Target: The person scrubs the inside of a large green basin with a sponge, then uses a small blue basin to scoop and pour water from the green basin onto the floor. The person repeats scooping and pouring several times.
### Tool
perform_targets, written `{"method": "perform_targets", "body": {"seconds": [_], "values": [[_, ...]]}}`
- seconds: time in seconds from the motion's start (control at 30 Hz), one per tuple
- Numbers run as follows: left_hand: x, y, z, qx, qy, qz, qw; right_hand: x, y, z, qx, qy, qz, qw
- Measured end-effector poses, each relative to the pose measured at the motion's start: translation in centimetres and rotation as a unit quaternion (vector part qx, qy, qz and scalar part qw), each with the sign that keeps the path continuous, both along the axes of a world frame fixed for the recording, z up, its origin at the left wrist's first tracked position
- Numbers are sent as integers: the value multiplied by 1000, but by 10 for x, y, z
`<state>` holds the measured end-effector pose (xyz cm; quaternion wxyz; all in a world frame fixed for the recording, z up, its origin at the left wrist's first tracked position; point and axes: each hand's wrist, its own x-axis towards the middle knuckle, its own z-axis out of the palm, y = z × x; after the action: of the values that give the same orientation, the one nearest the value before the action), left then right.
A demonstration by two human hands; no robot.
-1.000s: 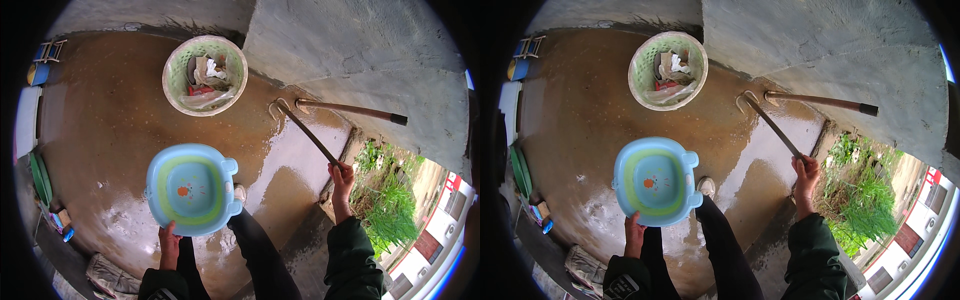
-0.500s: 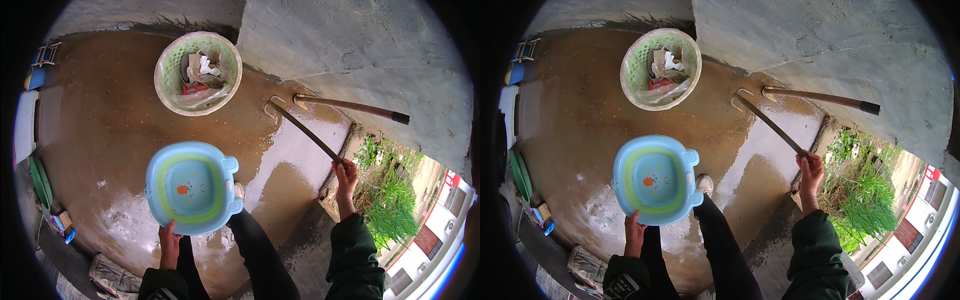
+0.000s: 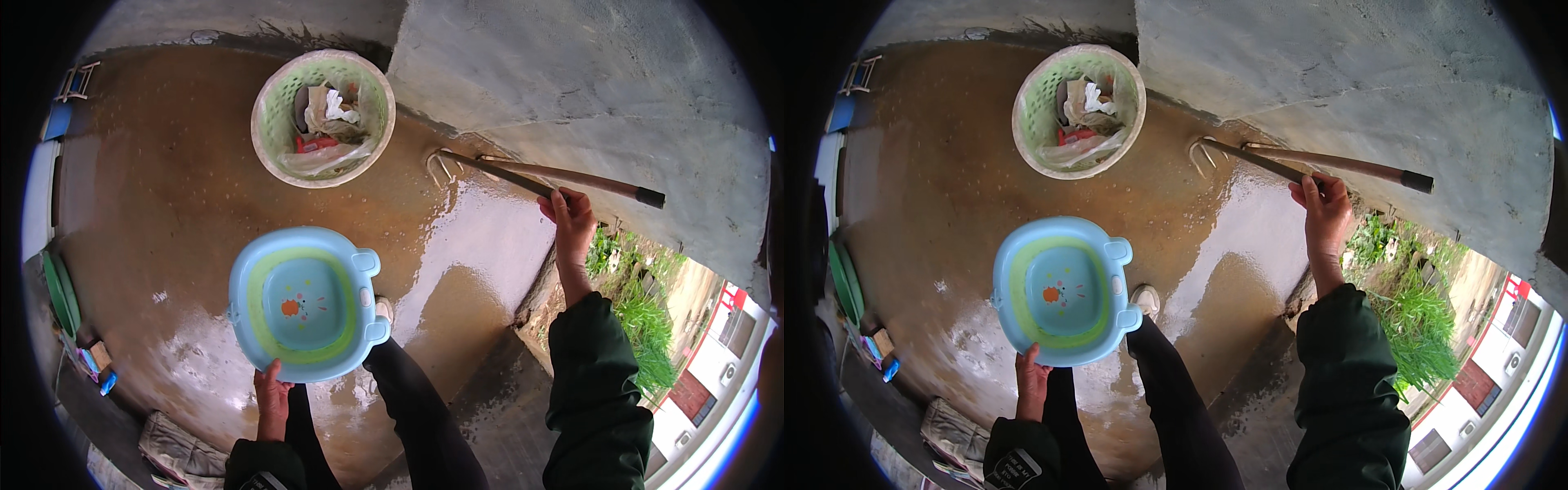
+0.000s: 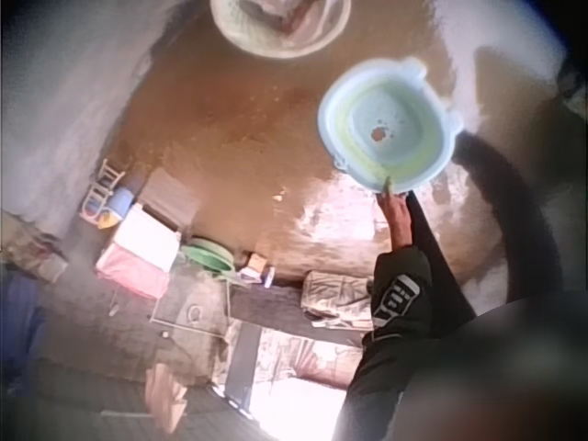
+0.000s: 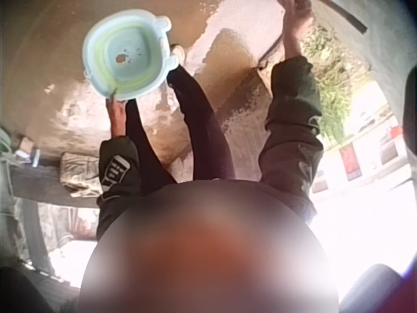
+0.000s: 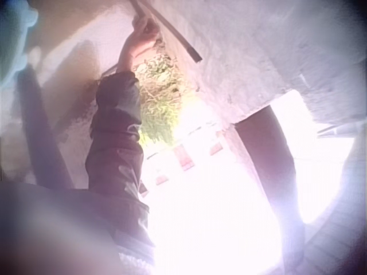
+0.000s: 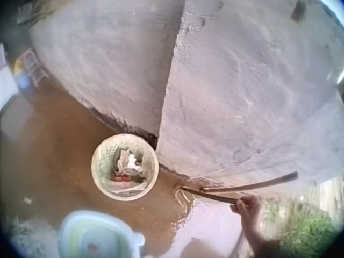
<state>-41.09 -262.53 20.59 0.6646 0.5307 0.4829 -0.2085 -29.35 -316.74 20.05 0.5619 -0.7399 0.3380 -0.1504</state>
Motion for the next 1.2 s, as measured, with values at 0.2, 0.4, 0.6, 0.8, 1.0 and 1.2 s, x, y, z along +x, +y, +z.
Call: {"method": "perform_targets", "body": {"seconds": [0.2, 0.4, 0.6, 0.8, 1.0, 1.2], "values": [[-6, 10, -3, -5, 6, -1, 1000, 17, 1, 8, -52, 8, -10, 999], [-11, 13, -2, 5, 6, 0, 1000, 46, -12, 18, -159, 91, -42, 982], [-13, 15, -1, 2, 1, -4, 1000, 68, -32, 26, -204, 121, -73, 969], [-17, 15, -1, 4, 1, 5, 1000, 85, -34, 21, -207, 113, -89, 968], [-20, 19, -2, 1, 0, 9, 1000, 95, -25, -2, -131, 60, -26, 989], [-21, 20, -1, 0, -7, 13, 1000, 96, -32, -13, -75, 37, 159, 984]]}}
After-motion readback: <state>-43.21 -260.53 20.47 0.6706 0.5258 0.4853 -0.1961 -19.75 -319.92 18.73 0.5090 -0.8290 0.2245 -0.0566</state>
